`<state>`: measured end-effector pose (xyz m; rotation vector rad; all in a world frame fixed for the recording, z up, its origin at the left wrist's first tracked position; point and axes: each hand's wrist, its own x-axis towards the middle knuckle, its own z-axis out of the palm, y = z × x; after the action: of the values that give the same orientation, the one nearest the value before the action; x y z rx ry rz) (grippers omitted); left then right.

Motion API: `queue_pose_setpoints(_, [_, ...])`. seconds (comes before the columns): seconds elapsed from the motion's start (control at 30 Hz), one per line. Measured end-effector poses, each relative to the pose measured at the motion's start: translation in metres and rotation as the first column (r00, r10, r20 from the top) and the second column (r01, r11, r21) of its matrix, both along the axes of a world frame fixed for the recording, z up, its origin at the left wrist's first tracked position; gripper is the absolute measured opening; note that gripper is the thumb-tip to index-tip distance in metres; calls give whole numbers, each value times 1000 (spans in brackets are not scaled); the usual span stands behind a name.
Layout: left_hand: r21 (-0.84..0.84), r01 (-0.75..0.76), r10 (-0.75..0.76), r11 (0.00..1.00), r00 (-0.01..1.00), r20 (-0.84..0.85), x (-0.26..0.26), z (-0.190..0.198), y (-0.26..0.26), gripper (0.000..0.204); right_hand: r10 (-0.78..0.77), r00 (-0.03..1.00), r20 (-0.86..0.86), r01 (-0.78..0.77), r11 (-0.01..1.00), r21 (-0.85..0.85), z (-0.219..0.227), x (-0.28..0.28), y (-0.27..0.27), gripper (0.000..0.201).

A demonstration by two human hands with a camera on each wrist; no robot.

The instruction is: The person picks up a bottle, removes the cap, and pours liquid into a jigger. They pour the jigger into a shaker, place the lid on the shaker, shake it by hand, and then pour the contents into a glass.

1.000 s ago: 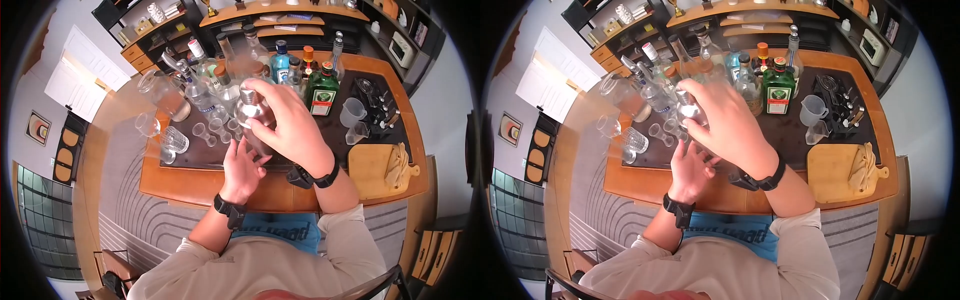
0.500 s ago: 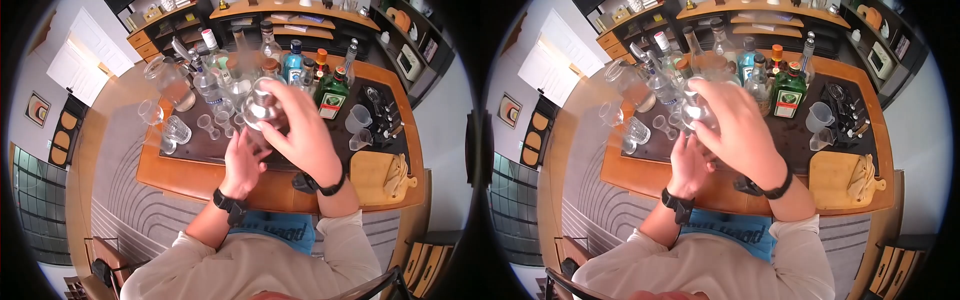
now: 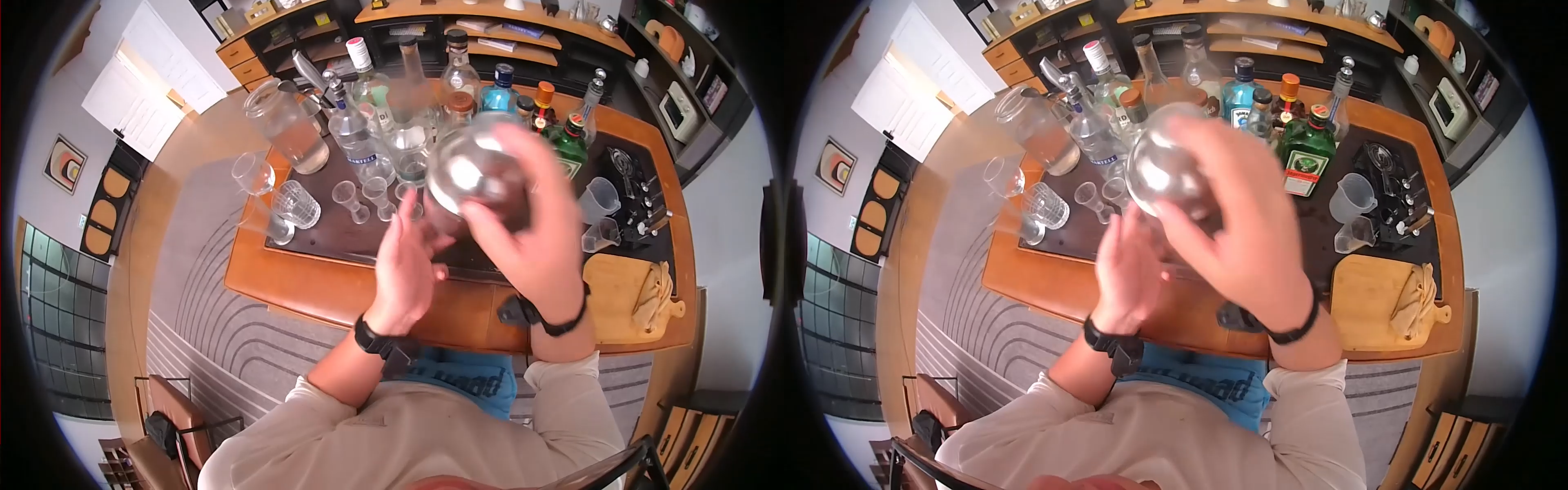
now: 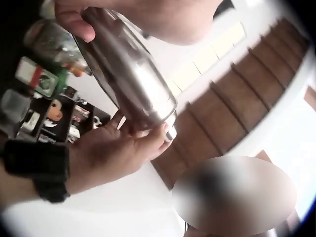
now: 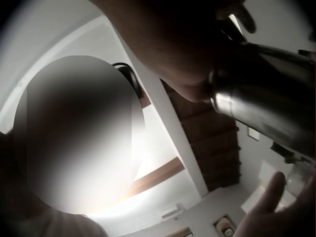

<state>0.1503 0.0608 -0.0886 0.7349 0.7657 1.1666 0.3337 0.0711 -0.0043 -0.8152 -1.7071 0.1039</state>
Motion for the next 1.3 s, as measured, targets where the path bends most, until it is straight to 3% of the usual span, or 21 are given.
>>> queue_pose_setpoints(0.07, [254,-123,134,959,991,-26,-1,29,-10,95,218,898,-381,-146,967,210,5,-5,-18,61])
queue_pose_setpoints(0.1, [247,-119,129,962,991,-24,0,28,-11,94,226,898,-377,-152,965,214,6,-2,-19,61])
queue_pose_setpoints(0.13, [246,-112,121,963,992,-23,1,24,-11,92,114,975,-188,-89,986,138,7,3,-18,60])
queue_pose_setpoints(0.2, [-64,30,-30,997,1000,11,-7,-4,0,89,-39,992,119,37,999,20,6,0,-8,62])
queue_pose_setpoints(0.27, [-178,-26,22,984,999,-28,-4,-22,-2,88,37,999,30,-31,982,-185,-4,-9,4,63])
queue_pose_setpoints(0.5, [-139,52,-53,989,999,-1,-3,-20,0,85,25,995,93,-22,999,-33,-2,-8,2,62])
queue_pose_setpoints(0.57, [-153,94,-96,984,995,-4,-2,-23,2,85,65,994,83,-52,988,-146,-4,-8,4,61])
queue_pose_setpoints(0.67, [-213,117,-117,970,993,12,0,-19,2,88,62,994,92,-48,988,-146,-5,-7,7,64])
queue_pose_setpoints(0.73, [90,-1,1,996,1000,4,3,0,-3,93,-31,997,67,26,997,71,3,-1,-6,66])
queue_pose_setpoints(0.8, [308,-116,125,944,992,-10,5,28,-13,98,164,967,-194,-119,967,223,-3,4,-15,68])
queue_pose_setpoints(0.87, [156,-60,59,986,998,10,4,12,-4,93,76,996,51,-84,983,162,9,9,-15,67])
queue_pose_setpoints(0.93, [-72,55,-57,996,998,-20,4,-18,9,84,65,981,182,-59,998,-39,-1,-5,6,63])
queue_pose_setpoints(0.97, [-223,80,-85,972,996,-13,4,-33,9,76,78,983,165,-53,987,-149,-9,-13,13,61])
queue_pose_setpoints(1.0, [-312,84,-85,946,996,8,6,-38,8,76,74,984,165,-49,987,-151,-13,-14,18,61])
queue_pose_setpoints(1.27, [-356,109,-99,928,994,44,13,-40,2,70,29,980,196,-5,993,-119,-18,-9,21,63])
queue_pose_setpoints(1.3, [-355,112,-103,928,994,43,14,-38,2,70,40,973,227,1,984,-180,-16,-8,19,62])
